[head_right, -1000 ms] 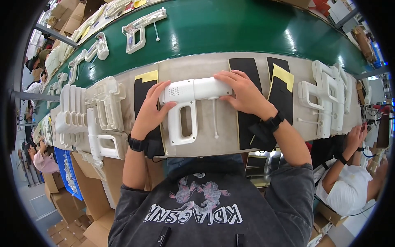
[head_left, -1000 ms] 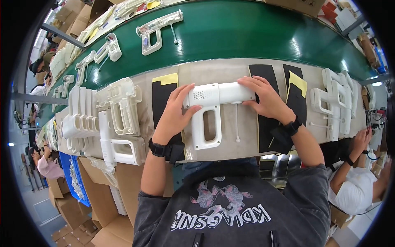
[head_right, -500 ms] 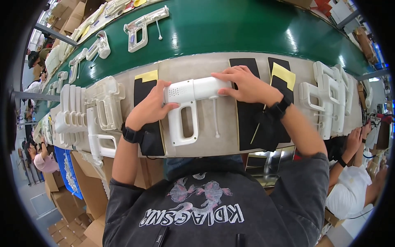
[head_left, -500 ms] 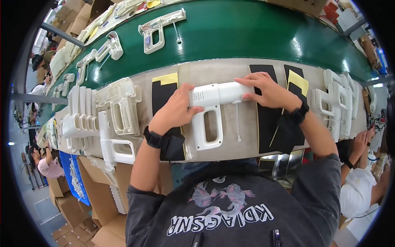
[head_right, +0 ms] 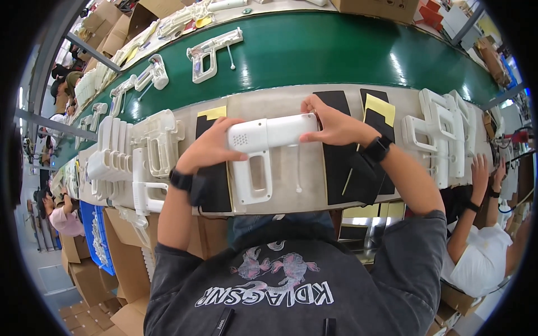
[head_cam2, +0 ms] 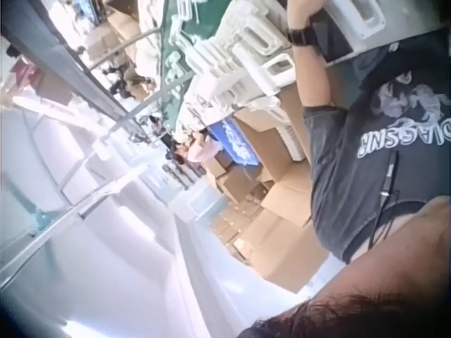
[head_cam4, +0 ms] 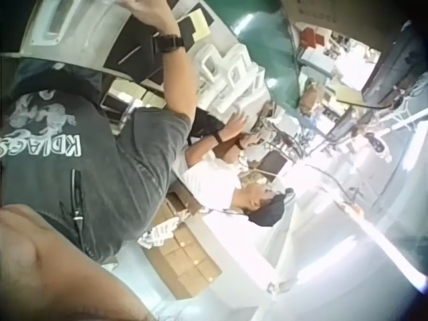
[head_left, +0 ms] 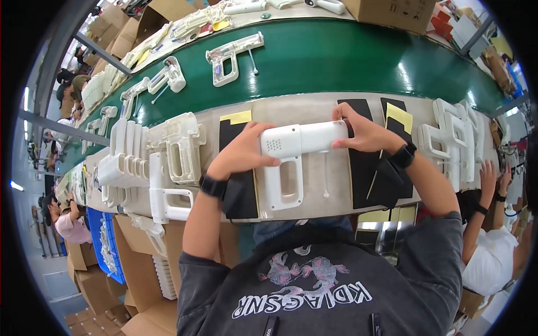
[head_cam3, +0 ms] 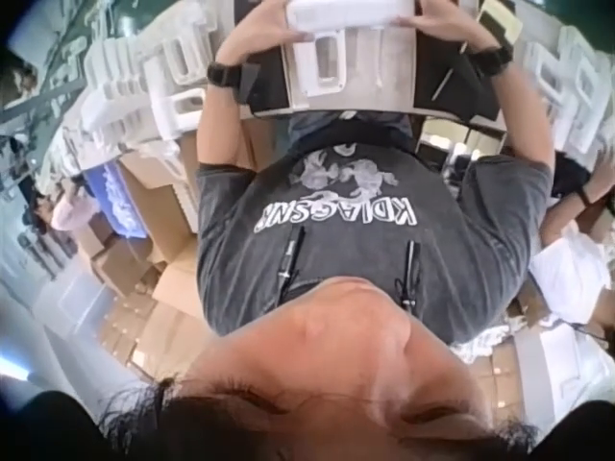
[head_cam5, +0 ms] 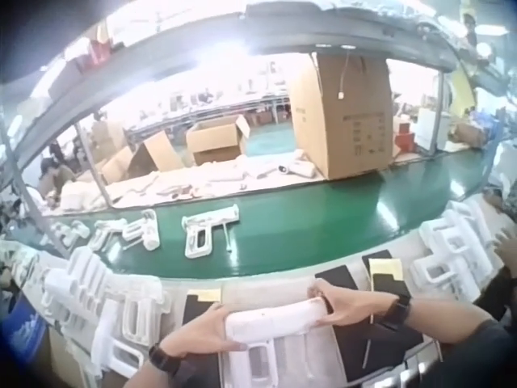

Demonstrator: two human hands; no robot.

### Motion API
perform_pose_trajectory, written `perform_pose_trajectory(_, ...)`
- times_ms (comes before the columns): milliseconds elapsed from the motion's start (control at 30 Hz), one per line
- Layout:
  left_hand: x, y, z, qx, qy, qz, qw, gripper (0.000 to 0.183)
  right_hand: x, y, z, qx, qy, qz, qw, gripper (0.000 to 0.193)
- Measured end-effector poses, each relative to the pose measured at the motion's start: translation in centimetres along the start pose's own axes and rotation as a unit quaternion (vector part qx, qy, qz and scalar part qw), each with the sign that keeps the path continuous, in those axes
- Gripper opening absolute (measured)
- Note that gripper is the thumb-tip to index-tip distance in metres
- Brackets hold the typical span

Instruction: The person peels the backing from a foam pad, presses it onto a motor inside a plastic housing, and fits a matching housing piece over it before placing the assembly on a conveyor belt.

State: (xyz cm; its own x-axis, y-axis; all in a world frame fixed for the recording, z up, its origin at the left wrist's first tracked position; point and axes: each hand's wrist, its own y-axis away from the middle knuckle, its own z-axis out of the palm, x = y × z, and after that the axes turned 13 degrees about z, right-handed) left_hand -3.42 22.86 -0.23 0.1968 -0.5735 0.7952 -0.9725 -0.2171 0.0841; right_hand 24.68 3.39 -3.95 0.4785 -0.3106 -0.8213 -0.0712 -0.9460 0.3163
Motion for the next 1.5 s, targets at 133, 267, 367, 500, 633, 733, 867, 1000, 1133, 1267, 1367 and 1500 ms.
perform_pose_trajectory(133,4.4,3.5,1.2,0.112,-0.039,0.089,0.989,0.077,-3.2,4.2,1.2,0.022,-0.189,-0.012,0.982,0.074)
perform_pose_trajectory(267,7.4,5.9,2.8,0.164,-0.053,0.097,0.980,0.077,-4.3,7.4,2.2,0.039,-0.257,-0.018,0.966,0.070)
perform_pose_trajectory(367,7.8,5.7,3.7,0.181,-0.058,0.113,0.975,0.079,-4.8,9.7,2.7,0.080,-0.236,-0.012,0.968,0.067)
perform_pose_trajectory(500,8.5,4.2,4.2,0.159,-0.034,0.144,0.976,0.079,-4.4,12.5,2.5,0.150,-0.200,-0.053,0.967,0.067)
perform_pose_trajectory(633,9.1,3.3,4.8,0.142,-0.031,0.174,0.974,0.075,-4.8,14.8,2.2,0.194,-0.161,-0.058,0.966,0.068)
perform_pose_trajectory(733,10.3,2.7,5.0,0.111,-0.078,0.199,0.970,0.077,-5.3,15.9,2.1,0.216,-0.138,-0.056,0.965,0.065)
perform_pose_trajectory(867,13.8,1.2,5.2,0.027,-0.163,0.272,0.948,0.080,-6.8,15.9,2.3,0.198,-0.056,-0.098,0.974,0.067)
perform_pose_trajectory(1000,14.9,0.6,6.7,0.021,-0.097,0.262,0.960,0.070,-8.0,14.7,2.6,0.166,-0.044,-0.133,0.976,0.069)
perform_pose_trajectory(1133,14.1,0.9,7.2,0.108,-0.076,0.273,0.953,0.064,-8.3,13.5,3.4,0.190,-0.066,-0.129,0.971,0.066)
perform_pose_trajectory(1267,14.1,1.5,7.2,0.106,-0.061,0.278,0.953,0.064,-7.6,12.3,3.6,0.213,-0.035,-0.217,0.952,0.067)
perform_pose_trajectory(1367,14.0,1.9,7.2,0.124,-0.036,0.286,0.950,0.065,-7.9,11.2,3.7,0.227,-0.022,-0.269,0.936,0.066)
perform_pose_trajectory(1500,13.3,2.4,7.2,0.138,-0.030,0.297,0.944,0.065,-8.4,10.4,3.5,0.214,-0.013,-0.296,0.931,0.062)
